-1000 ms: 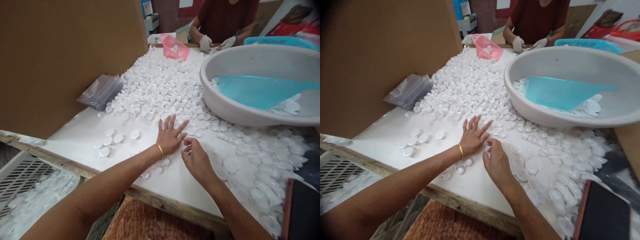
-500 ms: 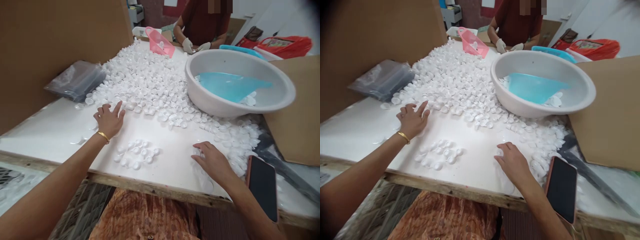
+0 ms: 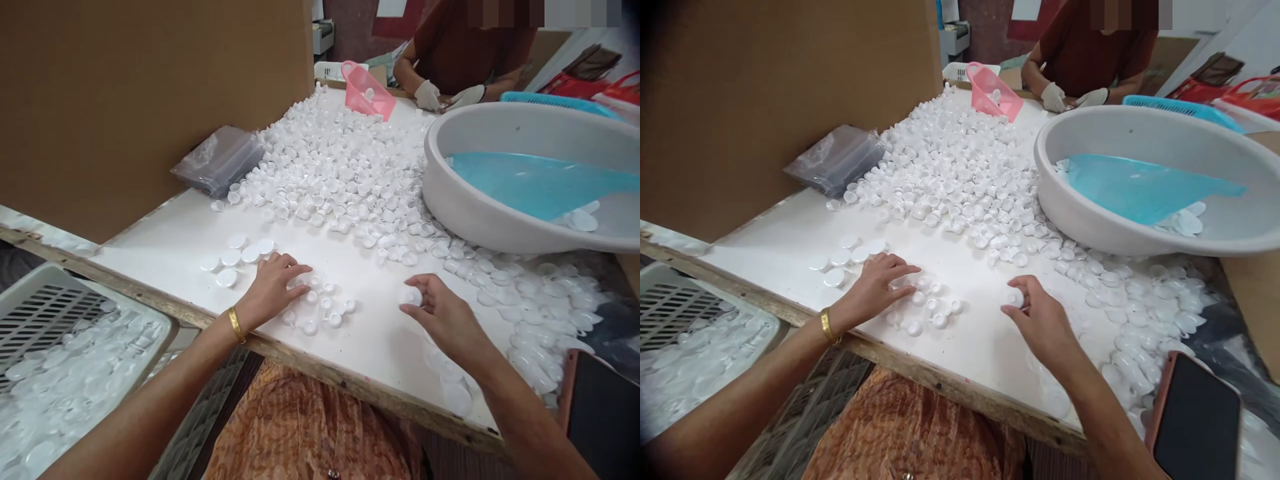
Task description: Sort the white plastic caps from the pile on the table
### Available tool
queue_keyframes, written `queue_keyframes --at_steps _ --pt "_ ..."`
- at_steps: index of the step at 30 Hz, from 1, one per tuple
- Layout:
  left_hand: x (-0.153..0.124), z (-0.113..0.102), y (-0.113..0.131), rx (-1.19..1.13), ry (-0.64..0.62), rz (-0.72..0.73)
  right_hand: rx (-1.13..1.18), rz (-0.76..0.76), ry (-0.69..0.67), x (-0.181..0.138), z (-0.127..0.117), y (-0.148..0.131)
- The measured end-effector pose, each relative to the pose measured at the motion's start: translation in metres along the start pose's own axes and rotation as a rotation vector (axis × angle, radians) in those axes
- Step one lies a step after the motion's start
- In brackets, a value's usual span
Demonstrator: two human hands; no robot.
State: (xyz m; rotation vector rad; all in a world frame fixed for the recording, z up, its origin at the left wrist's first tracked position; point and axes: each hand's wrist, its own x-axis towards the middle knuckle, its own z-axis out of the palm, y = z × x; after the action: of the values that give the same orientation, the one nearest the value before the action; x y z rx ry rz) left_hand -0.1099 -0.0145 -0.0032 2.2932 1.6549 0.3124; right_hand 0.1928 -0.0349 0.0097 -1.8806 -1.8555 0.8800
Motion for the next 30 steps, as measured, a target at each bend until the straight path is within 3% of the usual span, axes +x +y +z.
queue_keyframes --at_steps 6,11,14,18,20,22,25,30 --pt "0.021 0.011 -0.007 0.118 0.096 0.011 0.365 -0.072 -0.206 0.023 0.031 -0.057" --pt "0.012 -0.006 -0.037 0.027 0.117 -0.074 0.671 -0.006 -0.313 0.037 0.046 -0.065" --pt "0.001 -0.018 -0.059 0.137 0.095 -0.040 0.767 0.060 -0.315 0.043 0.048 -0.066" --pt "-0.005 -0.023 -0.062 0.246 0.181 -0.134 0.630 0.007 -0.270 0.049 0.049 -0.069" --pt "-0.002 -0.019 -0.050 0.196 0.218 -0.143 0.511 -0.065 -0.254 0.053 0.052 -0.072" --pt "0.003 -0.013 -0.033 0.074 0.156 -0.112 0.429 -0.125 -0.259 0.057 0.057 -0.079" --pt "0.012 -0.003 -0.014 -0.056 0.031 -0.148 0.420 -0.173 -0.340 0.063 0.066 -0.093" --pt "0.015 -0.007 -0.011 -0.370 0.120 -0.305 0.302 -0.157 -0.520 0.075 0.079 -0.117"
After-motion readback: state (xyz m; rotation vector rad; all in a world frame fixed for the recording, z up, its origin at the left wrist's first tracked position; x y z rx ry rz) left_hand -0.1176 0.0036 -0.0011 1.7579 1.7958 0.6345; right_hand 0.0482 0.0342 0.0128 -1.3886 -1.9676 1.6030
